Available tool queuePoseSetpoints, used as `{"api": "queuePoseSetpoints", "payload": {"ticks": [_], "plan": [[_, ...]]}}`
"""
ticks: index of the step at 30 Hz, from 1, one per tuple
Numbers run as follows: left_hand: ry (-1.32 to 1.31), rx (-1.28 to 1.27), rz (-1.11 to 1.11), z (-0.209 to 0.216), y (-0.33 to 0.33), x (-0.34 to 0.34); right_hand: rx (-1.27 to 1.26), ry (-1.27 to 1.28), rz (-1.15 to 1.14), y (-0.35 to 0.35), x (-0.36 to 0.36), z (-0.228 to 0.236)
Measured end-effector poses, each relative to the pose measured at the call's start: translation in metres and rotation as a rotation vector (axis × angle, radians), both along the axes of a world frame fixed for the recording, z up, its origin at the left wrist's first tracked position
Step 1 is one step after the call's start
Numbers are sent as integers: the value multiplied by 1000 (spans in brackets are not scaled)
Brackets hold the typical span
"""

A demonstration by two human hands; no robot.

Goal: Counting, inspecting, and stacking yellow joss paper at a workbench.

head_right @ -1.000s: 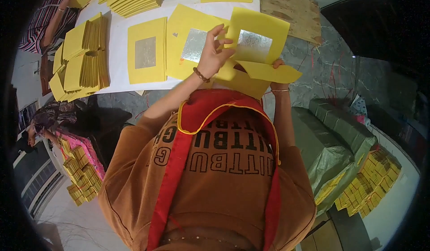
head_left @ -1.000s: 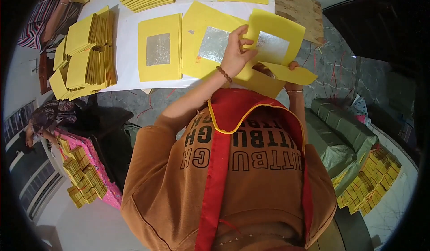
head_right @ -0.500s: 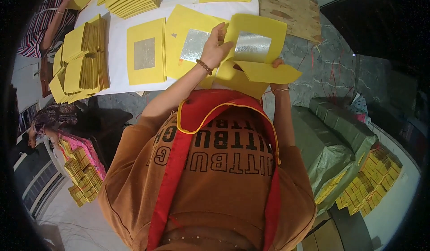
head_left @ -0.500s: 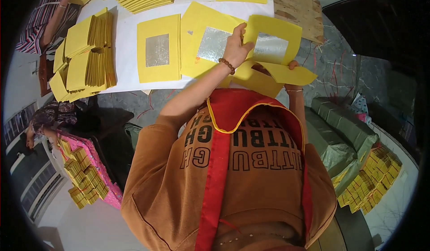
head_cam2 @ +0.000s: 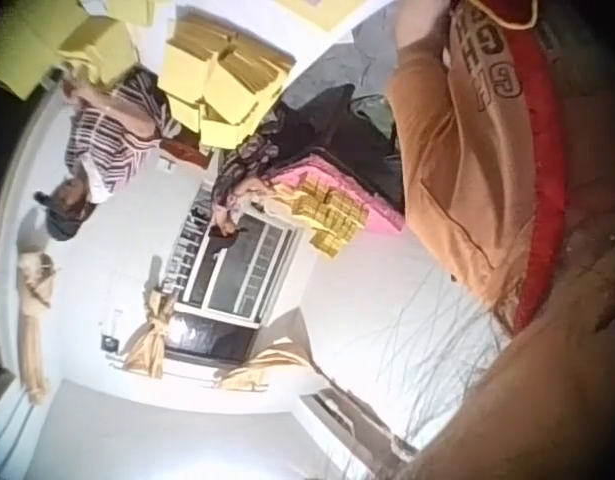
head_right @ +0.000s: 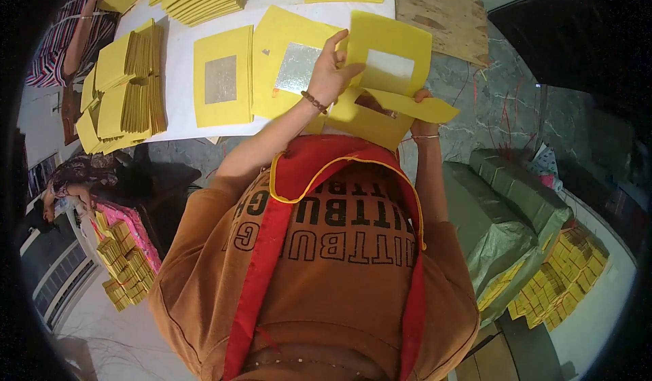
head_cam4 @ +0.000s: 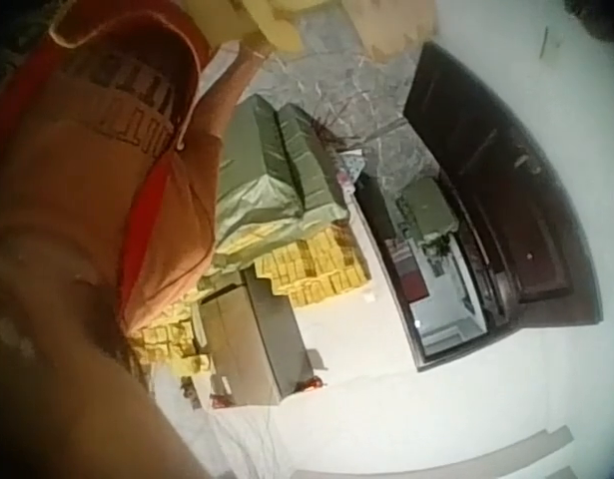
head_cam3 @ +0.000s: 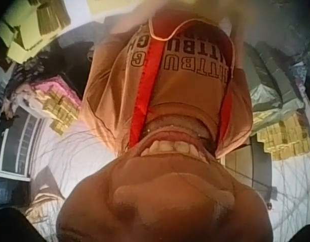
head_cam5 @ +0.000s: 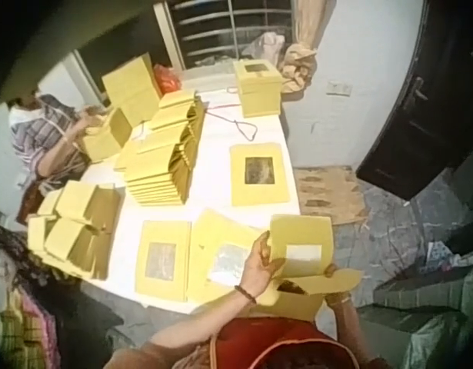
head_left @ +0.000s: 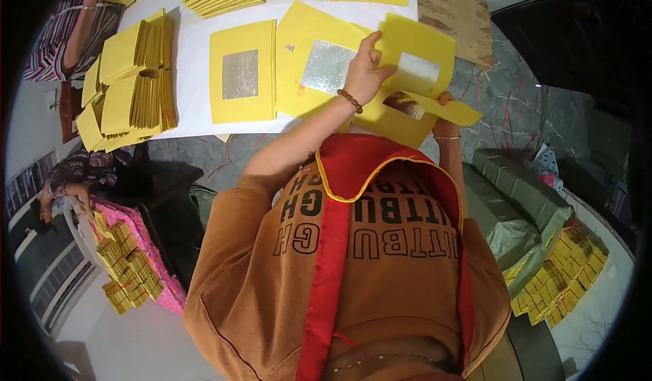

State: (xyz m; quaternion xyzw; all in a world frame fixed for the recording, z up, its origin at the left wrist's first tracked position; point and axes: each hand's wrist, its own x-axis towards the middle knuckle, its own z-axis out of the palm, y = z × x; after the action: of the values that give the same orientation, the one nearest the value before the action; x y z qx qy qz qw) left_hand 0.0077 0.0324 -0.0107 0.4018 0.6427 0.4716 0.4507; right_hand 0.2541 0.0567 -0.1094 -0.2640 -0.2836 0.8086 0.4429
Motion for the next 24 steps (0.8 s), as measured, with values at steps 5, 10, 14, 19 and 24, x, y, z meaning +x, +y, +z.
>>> {"api": "queuePoseSetpoints", "payload": {"ticks": [5,10,14,19,24], "plan": [[-356,246,31,-15,10,-4,-83,46,-49,1,-2,1],[-308,185,100,12,5,-34,-99,28,-24,3,5,-12],[-452,144,168,-8,-16,-88,-205,-43,-55,2,-2,-4],[105,-111,43,-28,-52,-136,-254,-61,-115,7,4,11],[681,-5,149,-25,-62,-116,-214,150,40,23,26,16]]}}
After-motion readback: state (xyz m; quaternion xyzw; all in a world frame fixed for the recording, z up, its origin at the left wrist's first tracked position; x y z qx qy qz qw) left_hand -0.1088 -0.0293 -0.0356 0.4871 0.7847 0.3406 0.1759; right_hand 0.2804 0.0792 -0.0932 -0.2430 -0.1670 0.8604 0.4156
